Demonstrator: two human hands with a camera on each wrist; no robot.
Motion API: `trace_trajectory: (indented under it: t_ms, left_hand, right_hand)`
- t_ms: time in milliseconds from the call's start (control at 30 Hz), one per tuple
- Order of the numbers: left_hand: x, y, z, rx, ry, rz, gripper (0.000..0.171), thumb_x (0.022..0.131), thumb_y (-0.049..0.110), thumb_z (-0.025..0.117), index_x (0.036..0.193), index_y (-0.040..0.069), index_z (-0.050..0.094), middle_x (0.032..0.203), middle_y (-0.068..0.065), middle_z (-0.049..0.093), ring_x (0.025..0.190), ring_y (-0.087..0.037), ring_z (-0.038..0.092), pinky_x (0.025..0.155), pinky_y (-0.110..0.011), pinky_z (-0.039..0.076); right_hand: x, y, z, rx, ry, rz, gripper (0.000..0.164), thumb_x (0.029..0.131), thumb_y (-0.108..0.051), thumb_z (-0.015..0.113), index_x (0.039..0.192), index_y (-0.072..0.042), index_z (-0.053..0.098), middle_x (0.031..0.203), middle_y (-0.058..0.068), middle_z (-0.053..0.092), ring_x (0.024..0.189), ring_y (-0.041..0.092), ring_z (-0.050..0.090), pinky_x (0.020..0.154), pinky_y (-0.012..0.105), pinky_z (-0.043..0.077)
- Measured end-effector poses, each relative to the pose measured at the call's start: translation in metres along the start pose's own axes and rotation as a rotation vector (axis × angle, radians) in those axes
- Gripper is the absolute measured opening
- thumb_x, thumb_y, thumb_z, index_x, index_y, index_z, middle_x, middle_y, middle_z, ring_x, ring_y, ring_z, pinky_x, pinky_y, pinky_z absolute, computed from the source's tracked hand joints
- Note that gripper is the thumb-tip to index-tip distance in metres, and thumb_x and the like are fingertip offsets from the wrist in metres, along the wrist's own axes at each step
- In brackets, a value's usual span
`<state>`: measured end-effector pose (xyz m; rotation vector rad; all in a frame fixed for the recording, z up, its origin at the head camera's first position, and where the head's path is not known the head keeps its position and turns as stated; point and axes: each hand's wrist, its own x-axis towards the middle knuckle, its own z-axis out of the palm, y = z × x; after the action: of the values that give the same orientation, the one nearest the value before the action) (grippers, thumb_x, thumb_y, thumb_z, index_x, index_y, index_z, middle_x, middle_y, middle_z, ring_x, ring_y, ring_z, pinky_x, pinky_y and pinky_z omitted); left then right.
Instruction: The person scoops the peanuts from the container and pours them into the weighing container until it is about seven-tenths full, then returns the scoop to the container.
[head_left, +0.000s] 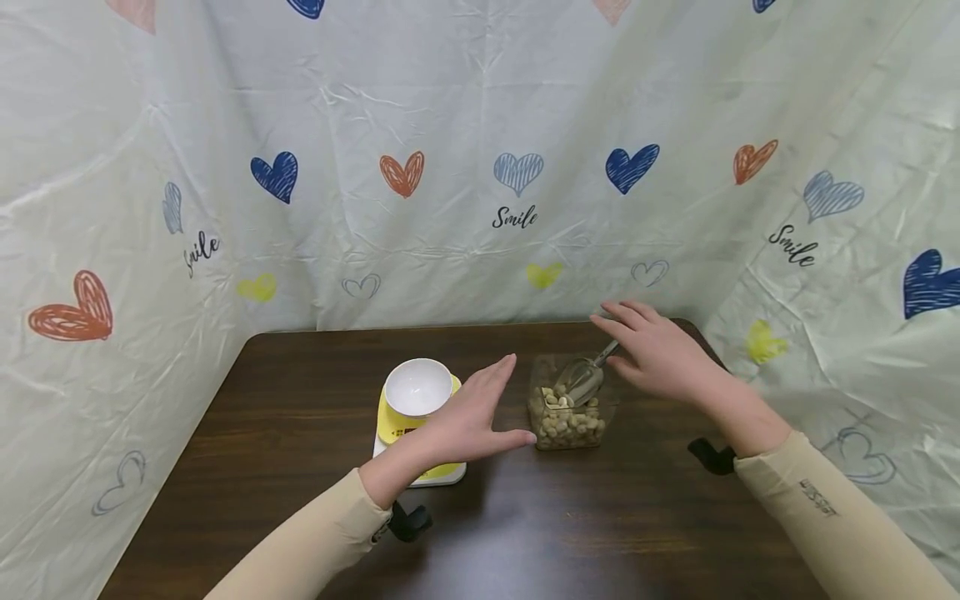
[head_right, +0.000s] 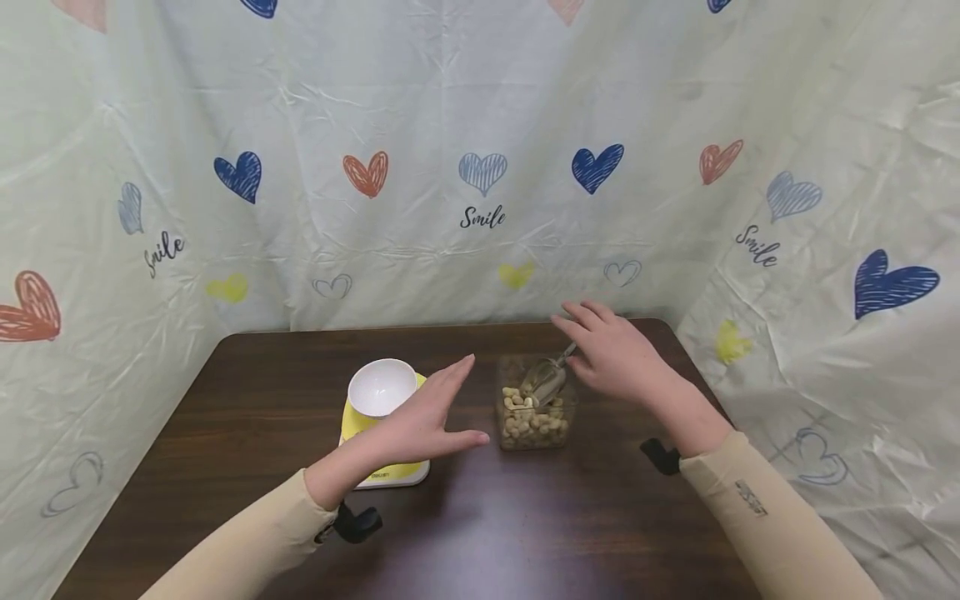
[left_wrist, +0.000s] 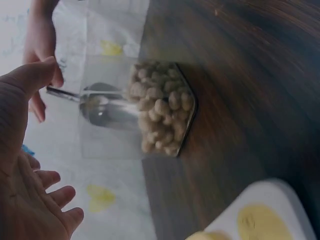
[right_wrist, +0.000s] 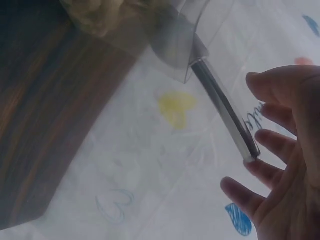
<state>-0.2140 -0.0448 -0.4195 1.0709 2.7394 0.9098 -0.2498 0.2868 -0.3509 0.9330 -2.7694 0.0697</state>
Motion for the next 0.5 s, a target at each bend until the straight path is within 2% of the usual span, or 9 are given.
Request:
trace_trajectory:
  t_ms: [200, 333, 500]
  left_hand:
    - [0.022, -0.002, 0.017, -0.202, -0.024, -0.125, 0.12, 0.083, 0.066, 0.075, 0.166, 0.022, 0.002, 0.17, -0.002, 0.011, 0.155, -0.029, 0.014, 0.118, -0.053, 0.025]
    - [0.034, -0.007, 0.025, -0.243, -0.017, -0.177, 0.124, 0.079, 0.063, 0.08, 0.166, 0.024, 0.002, 0.17, -0.005, 0.013, 0.154, -0.031, 0.017, 0.117, -0.056, 0.028]
    - [0.046, -0.012, 0.033, -0.271, -0.019, -0.192, 0.125, 0.079, 0.059, 0.083, 0.166, 0.022, 0.002, 0.17, -0.007, 0.013, 0.154, -0.028, 0.016, 0.117, -0.053, 0.028]
  right_hand:
    - [0.007, -0.001, 0.007, 0.005, -0.042, -0.001, 0.057, 0.096, -0.017, 0.071, 0.148, -0.005, 0.054, 0.158, 0.02, 0.039, 0.145, 0.043, 0.031, 0.108, 0.061, 0.036]
    - [0.009, -0.001, 0.01, 0.01, -0.045, -0.005, 0.052, 0.095, -0.016, 0.071, 0.144, -0.004, 0.058, 0.154, 0.02, 0.044, 0.142, 0.042, 0.036, 0.103, 0.059, 0.041]
    - [0.011, 0.0, 0.013, -0.008, -0.043, -0.019, 0.048, 0.094, -0.014, 0.071, 0.14, -0.004, 0.061, 0.15, 0.019, 0.049, 0.14, 0.041, 0.038, 0.1, 0.058, 0.044]
